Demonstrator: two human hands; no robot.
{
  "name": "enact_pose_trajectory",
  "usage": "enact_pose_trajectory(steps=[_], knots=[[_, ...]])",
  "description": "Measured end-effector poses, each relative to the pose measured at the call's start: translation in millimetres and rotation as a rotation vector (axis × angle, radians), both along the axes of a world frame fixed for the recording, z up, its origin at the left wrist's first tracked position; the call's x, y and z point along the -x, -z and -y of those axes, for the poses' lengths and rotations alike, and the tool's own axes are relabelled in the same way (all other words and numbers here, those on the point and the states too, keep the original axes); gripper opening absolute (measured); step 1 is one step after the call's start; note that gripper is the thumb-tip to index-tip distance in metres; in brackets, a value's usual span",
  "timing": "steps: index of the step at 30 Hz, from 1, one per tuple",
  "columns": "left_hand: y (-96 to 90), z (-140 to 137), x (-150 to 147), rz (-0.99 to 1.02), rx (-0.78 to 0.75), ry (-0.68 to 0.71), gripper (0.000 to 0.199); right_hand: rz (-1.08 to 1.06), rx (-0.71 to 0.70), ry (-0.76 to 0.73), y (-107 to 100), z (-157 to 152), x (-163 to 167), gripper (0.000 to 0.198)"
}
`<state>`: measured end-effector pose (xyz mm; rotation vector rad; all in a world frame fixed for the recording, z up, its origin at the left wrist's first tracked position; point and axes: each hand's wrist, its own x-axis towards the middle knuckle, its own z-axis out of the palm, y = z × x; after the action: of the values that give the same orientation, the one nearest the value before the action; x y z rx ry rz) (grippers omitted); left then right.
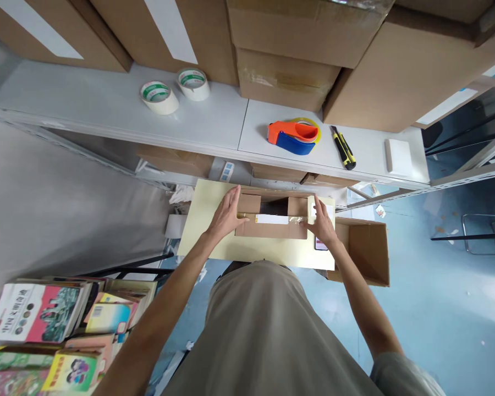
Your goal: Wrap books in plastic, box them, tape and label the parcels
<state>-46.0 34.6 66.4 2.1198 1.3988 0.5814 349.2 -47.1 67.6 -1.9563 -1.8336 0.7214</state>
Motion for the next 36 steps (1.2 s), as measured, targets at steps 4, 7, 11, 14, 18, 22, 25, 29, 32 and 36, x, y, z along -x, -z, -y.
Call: enact_pose_trajectory(steps=[4,7,11,14,18,22,25,29,32,36], knots=[[-1.5,9,14,-0.027,0.023,0.014,0.072,-0.115,-0.105,0.045,-3,11,-7,0.067],[7.3,12,19,-0.036,0.087,0.019,0.036,-0.115,-0.085,0.051,4,16,-10,0.048],[24.6,15,14,0.08,0.14,-0.069,0.027,-0.185,-0.04,0.056,19,16,-5,0.045],[36.4,20,5,0.256,0.187,-0.205,0.032,-0.297,-0.053,0.18,28,15,4,0.054],[44.6,29,-1,0.348,0.191,-0.312,0.038,-0.369,-0.076,0.304,34,20,15,0.061],[45.5,35,9,0.316,0.189,-0.337,0.043,-0.43,-0.078,0.331,37,34,29,0.055],[45.5,38,21,0.314,0.169,-0.345,0.05,-0.422,-0.082,0.323,41,41,40,0.051],[45.8,38,28,0.28,0.145,-0.327,0.051,-0.345,-0.081,0.282,47,37,43,0.047],[45.9,32,30,0.223,0.132,-0.291,0.046,-0.376,-0.051,0.293,48,29,40,0.047],[45.1,27,33,0.148,0.114,-0.213,0.039,-0.464,-0.017,0.326,48,26,38,0.056]])
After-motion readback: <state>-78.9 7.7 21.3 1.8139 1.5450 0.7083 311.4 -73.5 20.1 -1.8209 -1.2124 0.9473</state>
